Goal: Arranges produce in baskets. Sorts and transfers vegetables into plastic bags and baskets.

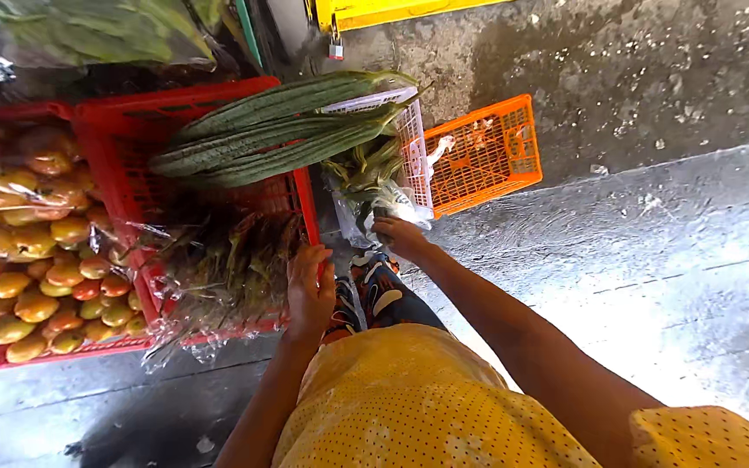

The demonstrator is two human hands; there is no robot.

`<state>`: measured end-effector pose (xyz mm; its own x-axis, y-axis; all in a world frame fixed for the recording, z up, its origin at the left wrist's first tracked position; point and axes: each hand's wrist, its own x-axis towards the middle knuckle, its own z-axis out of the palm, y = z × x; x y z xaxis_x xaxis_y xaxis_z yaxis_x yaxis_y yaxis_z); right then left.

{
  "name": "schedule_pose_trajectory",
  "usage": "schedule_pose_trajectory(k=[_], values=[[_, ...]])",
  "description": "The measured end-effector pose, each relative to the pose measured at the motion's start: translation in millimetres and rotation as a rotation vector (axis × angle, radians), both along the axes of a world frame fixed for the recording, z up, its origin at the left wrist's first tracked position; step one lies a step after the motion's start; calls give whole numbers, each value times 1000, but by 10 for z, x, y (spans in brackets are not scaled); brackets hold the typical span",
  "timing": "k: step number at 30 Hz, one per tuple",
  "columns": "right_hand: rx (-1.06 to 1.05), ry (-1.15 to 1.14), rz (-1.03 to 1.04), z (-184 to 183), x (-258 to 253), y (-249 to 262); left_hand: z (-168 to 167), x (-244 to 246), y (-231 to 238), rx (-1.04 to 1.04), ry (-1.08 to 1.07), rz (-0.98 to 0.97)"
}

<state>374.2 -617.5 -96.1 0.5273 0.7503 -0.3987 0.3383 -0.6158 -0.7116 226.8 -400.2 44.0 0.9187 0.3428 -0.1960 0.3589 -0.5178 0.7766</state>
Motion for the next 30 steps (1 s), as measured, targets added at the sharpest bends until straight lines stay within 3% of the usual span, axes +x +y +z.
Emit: schedule_pose_trajectory(k=[5,9,19,23,26,30], values=[[149,-102,66,470,-20,-269,-42,-23,54,15,4,-64],[223,-126,-39,1037,-39,-374,-12,-31,99,14,25,-99],[437,-70,-405,2983,120,-401,187,47,131,14,9,-193],[643,0,-417,3735,229,-557,404,175,153,-71,247,-222],[717,-26,-427,4193,281,-780,555,261,185,-363,469,-263],[758,54,-524,4452,304,-1082,584,263,135,-1153,389,-286]])
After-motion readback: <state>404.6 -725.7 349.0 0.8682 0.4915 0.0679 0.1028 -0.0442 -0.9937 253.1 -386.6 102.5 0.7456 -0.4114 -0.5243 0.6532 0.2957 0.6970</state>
